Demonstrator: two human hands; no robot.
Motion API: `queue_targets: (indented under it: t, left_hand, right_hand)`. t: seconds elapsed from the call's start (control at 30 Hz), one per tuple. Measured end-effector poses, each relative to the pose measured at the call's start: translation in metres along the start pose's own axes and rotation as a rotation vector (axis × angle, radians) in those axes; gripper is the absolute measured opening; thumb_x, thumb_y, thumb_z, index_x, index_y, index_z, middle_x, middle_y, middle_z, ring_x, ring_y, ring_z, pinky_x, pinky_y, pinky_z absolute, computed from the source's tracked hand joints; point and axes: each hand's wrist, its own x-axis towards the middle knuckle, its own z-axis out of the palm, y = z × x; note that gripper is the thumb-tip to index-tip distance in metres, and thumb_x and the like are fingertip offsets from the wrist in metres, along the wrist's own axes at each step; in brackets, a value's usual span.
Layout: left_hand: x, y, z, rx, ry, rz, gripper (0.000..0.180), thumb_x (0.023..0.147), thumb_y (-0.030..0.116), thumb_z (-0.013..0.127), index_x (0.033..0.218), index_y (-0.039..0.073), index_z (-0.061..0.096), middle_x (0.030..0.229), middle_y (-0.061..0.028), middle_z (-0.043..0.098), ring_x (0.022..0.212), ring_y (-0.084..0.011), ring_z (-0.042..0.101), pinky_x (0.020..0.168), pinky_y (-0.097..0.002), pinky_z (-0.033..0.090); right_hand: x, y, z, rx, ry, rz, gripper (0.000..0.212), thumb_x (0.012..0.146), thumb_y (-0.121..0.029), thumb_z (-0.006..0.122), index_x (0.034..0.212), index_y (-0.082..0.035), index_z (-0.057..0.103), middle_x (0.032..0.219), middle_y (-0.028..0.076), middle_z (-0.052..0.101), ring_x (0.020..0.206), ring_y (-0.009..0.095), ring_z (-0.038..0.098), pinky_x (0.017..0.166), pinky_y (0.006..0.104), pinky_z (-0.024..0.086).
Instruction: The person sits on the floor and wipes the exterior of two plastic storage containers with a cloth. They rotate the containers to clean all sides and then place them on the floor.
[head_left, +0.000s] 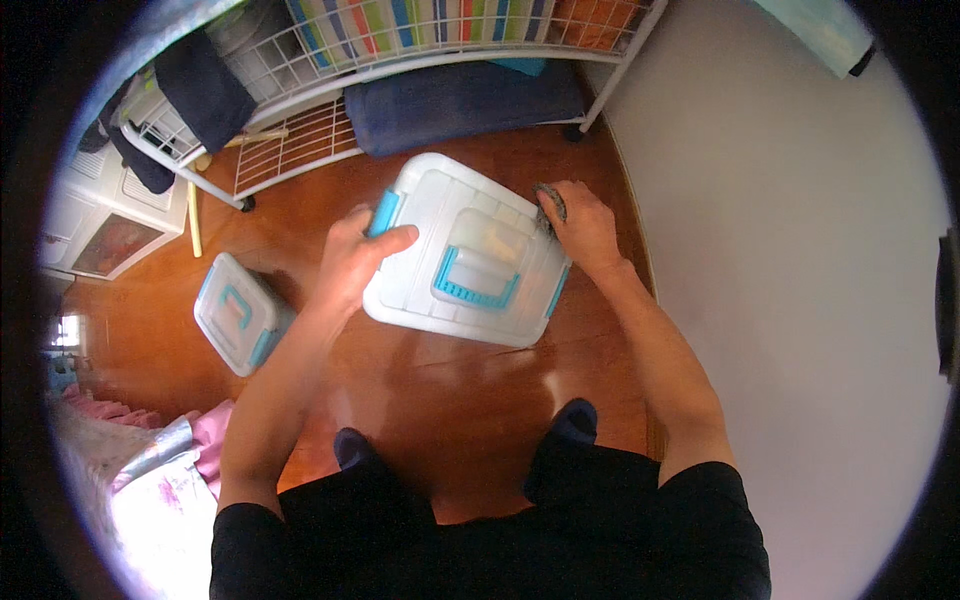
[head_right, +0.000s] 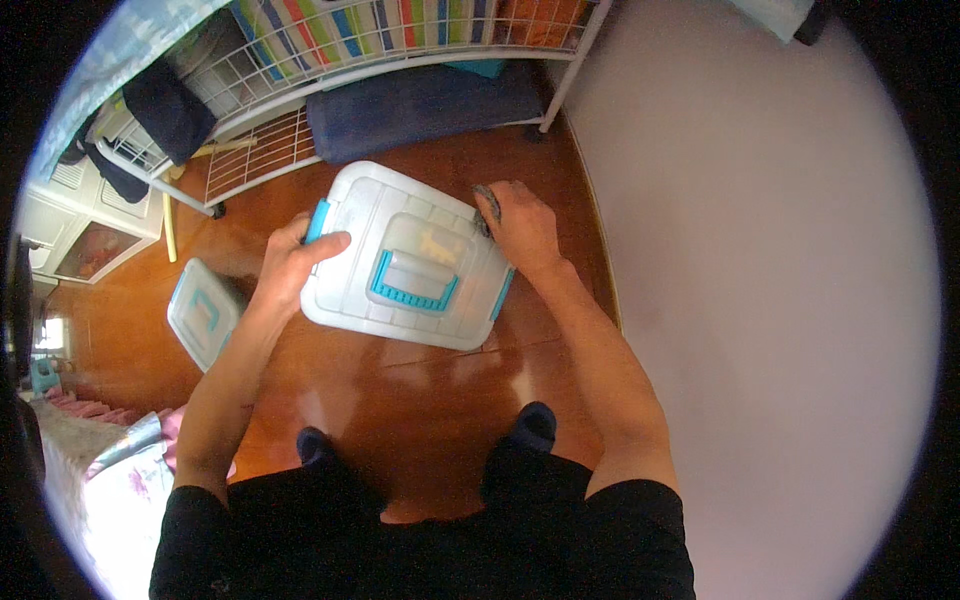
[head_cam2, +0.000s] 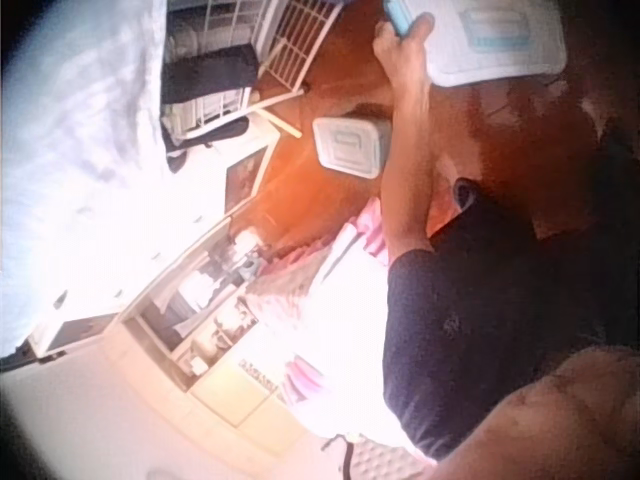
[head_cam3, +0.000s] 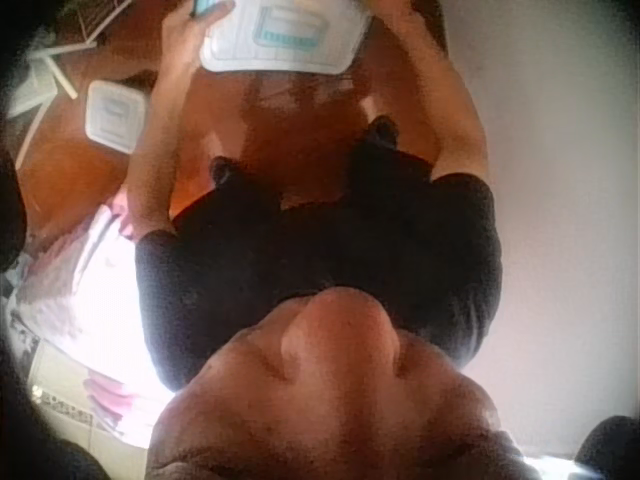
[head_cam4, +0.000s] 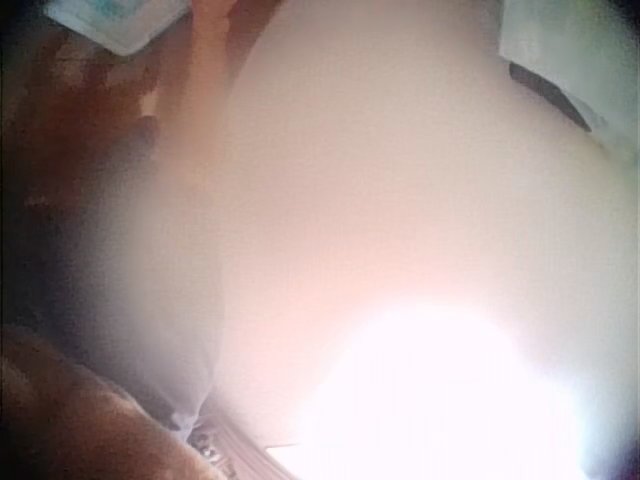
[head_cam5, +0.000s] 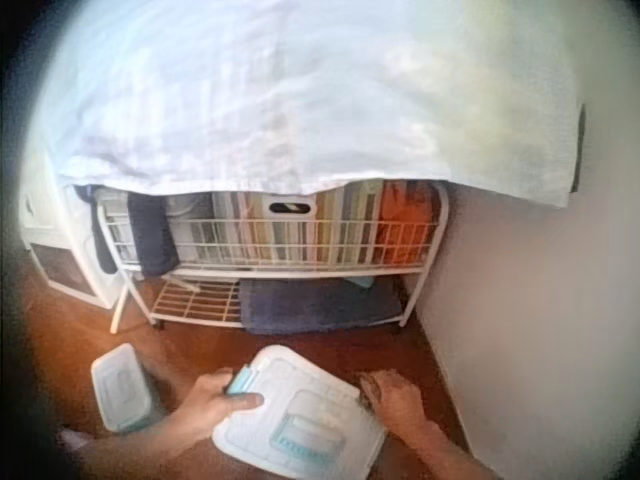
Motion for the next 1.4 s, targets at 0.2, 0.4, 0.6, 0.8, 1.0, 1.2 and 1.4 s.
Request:
queue_targets:
  t: [0.2, 0.4, 0.6, 0.8, 1.0, 1.2, 1.4]
  left_hand:
    - [0.010, -0.041, -0.021, -0.239, -0.095, -0.181, 0.041, 0.084, 0.014, 0.074, 0.113, -0.012, 0.060, 0.103, -0.0192, 0.068, 0.087, -0.0241, 0.069, 0.078, -0.0332, 0.057]
    - [0.013, -0.083, -0.037, -0.271, -0.033, -0.292, 0.048, 0.083, 0.015, 0.075, 0.119, -0.012, 0.060, 0.108, -0.0204, 0.068, 0.095, -0.0269, 0.069, 0.084, -0.0364, 0.057]
    - [0.016, -0.118, -0.049, -0.345, -0.031, -0.376, 0.048, 0.086, 0.015, 0.073, 0.123, -0.011, 0.058, 0.116, -0.0207, 0.066, 0.101, -0.0264, 0.068, 0.086, -0.0377, 0.057]
    - [0.019, -0.141, -0.060, -0.401, -0.140, -0.447, 0.058, 0.090, 0.026, 0.072, 0.133, -0.008, 0.051, 0.129, -0.0192, 0.061, 0.114, -0.0266, 0.062, 0.098, -0.0383, 0.051]
    - [0.023, -0.151, -0.082, -0.393, -0.193, -0.537, 0.062, 0.094, 0.042, 0.064, 0.137, 0.000, 0.050, 0.134, -0.0138, 0.057, 0.125, -0.0244, 0.053, 0.107, -0.0423, 0.042]
    - [0.020, -0.162, -0.091, -0.413, -0.139, -0.555, 0.053, 0.099, 0.047, 0.054, 0.133, 0.007, 0.057, 0.129, -0.0082, 0.062, 0.119, -0.0212, 0.056, 0.105, -0.0413, 0.041]
    - [0.023, -0.177, -0.099, -0.260, -0.202, -0.458, 0.057, 0.097, 0.044, 0.059, 0.134, 0.000, 0.055, 0.131, -0.0096, 0.061, 0.120, -0.0194, 0.055, 0.105, -0.0378, 0.040]
  right_hand:
    - [0.001, 0.031, -0.002, 0.079, 0.032, 0.325, 0.041, 0.096, -0.041, 0.058, 0.111, -0.004, 0.068, 0.100, 0.021, 0.070, 0.089, 0.037, 0.069, 0.080, 0.0426, 0.053]
    - [-0.013, 0.084, -0.006, 0.467, -0.003, 0.826, 0.062, 0.092, -0.048, 0.061, 0.124, 0.006, 0.061, 0.105, 0.016, 0.068, 0.090, 0.025, 0.065, 0.083, 0.0342, 0.051]
    - [-0.030, 0.107, 0.000, 0.748, -0.098, 0.959, 0.059, 0.092, -0.044, 0.065, 0.124, 0.005, 0.062, 0.105, 0.012, 0.068, 0.088, 0.018, 0.063, 0.079, 0.0304, 0.050]
    - [-0.030, 0.093, 0.011, 0.829, -0.187, 0.944, 0.054, 0.092, -0.043, 0.067, 0.122, 0.002, 0.064, 0.104, 0.009, 0.067, 0.086, 0.017, 0.063, 0.077, 0.0306, 0.050]
    - [-0.029, 0.078, 0.020, 0.892, -0.212, 0.920, 0.055, 0.090, -0.048, 0.067, 0.119, -0.001, 0.065, 0.102, 0.008, 0.068, 0.086, 0.016, 0.063, 0.074, 0.0308, 0.050]
    - [-0.033, 0.072, 0.029, 0.969, -0.342, 1.065, 0.052, 0.089, -0.050, 0.069, 0.113, -0.004, 0.066, 0.097, 0.005, 0.068, 0.083, 0.016, 0.062, 0.070, 0.0301, 0.049]
    - [-0.048, 0.059, 0.056, 1.111, -0.436, 1.045, 0.052, 0.089, -0.052, 0.068, 0.117, -0.008, 0.065, 0.100, 0.004, 0.065, 0.085, 0.014, 0.060, 0.068, 0.0297, 0.049]
